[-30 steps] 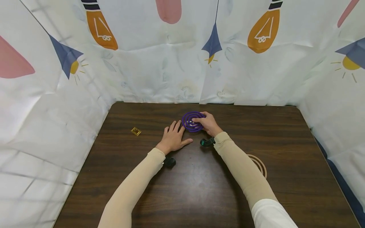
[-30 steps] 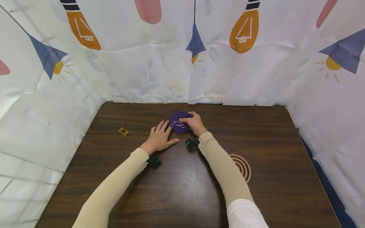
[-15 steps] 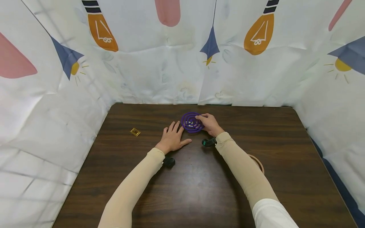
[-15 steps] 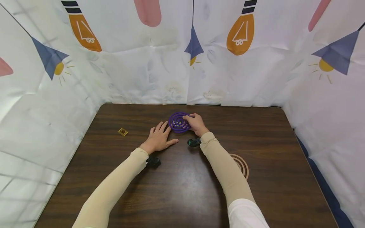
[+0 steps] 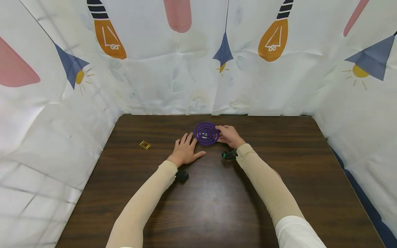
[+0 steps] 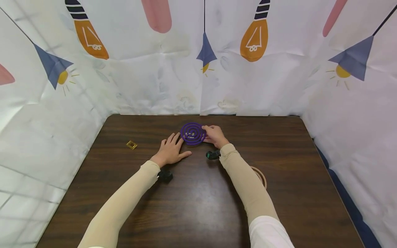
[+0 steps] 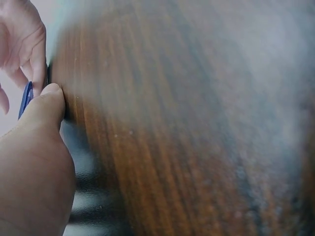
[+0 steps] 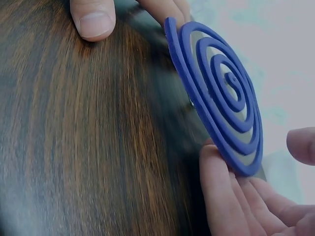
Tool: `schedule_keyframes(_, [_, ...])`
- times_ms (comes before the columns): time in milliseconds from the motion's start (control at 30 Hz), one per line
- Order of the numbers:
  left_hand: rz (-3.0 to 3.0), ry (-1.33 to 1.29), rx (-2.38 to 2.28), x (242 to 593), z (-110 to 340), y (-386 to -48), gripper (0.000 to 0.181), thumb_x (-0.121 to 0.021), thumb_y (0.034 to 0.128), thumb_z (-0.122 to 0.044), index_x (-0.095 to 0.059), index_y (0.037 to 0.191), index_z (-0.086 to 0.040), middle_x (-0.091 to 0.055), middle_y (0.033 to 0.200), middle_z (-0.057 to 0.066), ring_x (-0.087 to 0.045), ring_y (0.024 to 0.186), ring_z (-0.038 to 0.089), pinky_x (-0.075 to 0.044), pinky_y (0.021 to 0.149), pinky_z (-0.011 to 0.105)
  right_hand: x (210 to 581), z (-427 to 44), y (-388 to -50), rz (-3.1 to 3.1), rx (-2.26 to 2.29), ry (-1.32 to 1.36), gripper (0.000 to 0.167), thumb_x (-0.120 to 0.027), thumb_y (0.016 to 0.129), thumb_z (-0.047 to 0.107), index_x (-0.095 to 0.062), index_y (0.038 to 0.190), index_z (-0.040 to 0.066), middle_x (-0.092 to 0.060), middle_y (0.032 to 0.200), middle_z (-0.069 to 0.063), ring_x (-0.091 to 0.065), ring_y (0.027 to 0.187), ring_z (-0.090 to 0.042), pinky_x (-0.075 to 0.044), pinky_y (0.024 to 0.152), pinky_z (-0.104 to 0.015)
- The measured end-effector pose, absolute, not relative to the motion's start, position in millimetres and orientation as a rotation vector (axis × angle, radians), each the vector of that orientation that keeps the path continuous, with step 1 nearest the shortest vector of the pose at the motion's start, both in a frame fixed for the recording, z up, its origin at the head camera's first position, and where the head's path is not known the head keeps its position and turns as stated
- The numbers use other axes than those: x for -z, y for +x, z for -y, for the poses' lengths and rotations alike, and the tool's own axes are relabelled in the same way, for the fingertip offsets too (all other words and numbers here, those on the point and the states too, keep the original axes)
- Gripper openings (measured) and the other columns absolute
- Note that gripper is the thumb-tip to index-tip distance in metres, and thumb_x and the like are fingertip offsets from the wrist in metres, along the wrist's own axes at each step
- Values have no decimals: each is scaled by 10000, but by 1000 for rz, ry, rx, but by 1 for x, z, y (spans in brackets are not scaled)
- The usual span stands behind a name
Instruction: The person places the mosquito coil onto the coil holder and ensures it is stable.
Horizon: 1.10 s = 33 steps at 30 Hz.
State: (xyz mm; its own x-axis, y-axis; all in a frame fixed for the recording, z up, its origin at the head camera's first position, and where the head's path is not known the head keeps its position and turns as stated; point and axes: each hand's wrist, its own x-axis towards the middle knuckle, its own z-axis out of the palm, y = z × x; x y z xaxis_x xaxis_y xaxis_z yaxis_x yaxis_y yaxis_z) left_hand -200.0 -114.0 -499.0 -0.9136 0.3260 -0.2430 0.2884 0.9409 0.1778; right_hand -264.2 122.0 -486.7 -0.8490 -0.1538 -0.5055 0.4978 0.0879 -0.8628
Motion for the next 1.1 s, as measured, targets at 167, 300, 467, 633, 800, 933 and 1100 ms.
schedule_keyframes(167, [-2830,460,-203,497,114,-199,903,-419,992,-747,-224,1672,-186,-138,1755,153,-128,1633,388,-230,1257,634,485,-126,-262,-1883,1821,354,625,-544,1076,322,-354,1591,24,-644,1312,-223,-725,862,-147,-629,868,-287])
schedule_keyframes(300, [-2836,459,-194,495,114,-199,901,-421,992,-746,-237,1669,-181,-146,1754,151,-135,1632,387,-232,1256,636,483,-130,-260,-1891,1822,352,571,-525,1086,320,-416,1560,21,-639,1309,-227,-730,860,-149,-626,883,-290])
schedule_keyframes(467, [-2830,469,-202,495,114,-199,905,-419,993,-745,-229,1671,-175,-142,1754,156,-135,1631,391,-227,1255,642,482,-136,-258,-1903,1810,368,540,-548,1074,324,-487,1497,-7,-661,1251,-196,-742,882,-156,-630,861,-283])
schedule_keyframes(633, [-2815,463,-212,496,114,-200,917,-418,989,-753,-208,1675,-182,-127,1758,151,-122,1634,389,-214,1260,643,481,-141,-255,-1899,1807,353,517,-556,1070,318,-516,1456,-25,-676,1289,-221,-759,938,-174,-629,863,-281])
schedule_keyframes(800, [-2812,468,-201,496,114,-200,922,-412,988,-757,-210,1674,-175,-128,1757,151,-124,1634,389,-214,1259,645,481,-146,-252,-1915,1806,322,510,-552,1070,314,-517,1451,-23,-671,1309,-236,-757,954,-179,-624,896,-295])
schedule_keyframes(933, [-2822,471,-184,496,114,-200,919,-411,990,-755,-221,1672,-167,-135,1756,154,-130,1632,391,-219,1257,648,481,-151,-251,-1929,1800,292,516,-552,1071,313,-490,1478,3,-676,1282,-223,-752,988,-200,-619,927,-315])
schedule_keyframes(1100, [-2829,477,-173,495,115,-199,917,-405,993,-754,-220,1672,-166,-144,1753,159,-139,1630,395,-225,1255,652,480,-159,-249,-1938,1796,271,516,-552,1074,311,-476,1497,25,-670,1290,-223,-742,1017,-220,-613,948,-330])
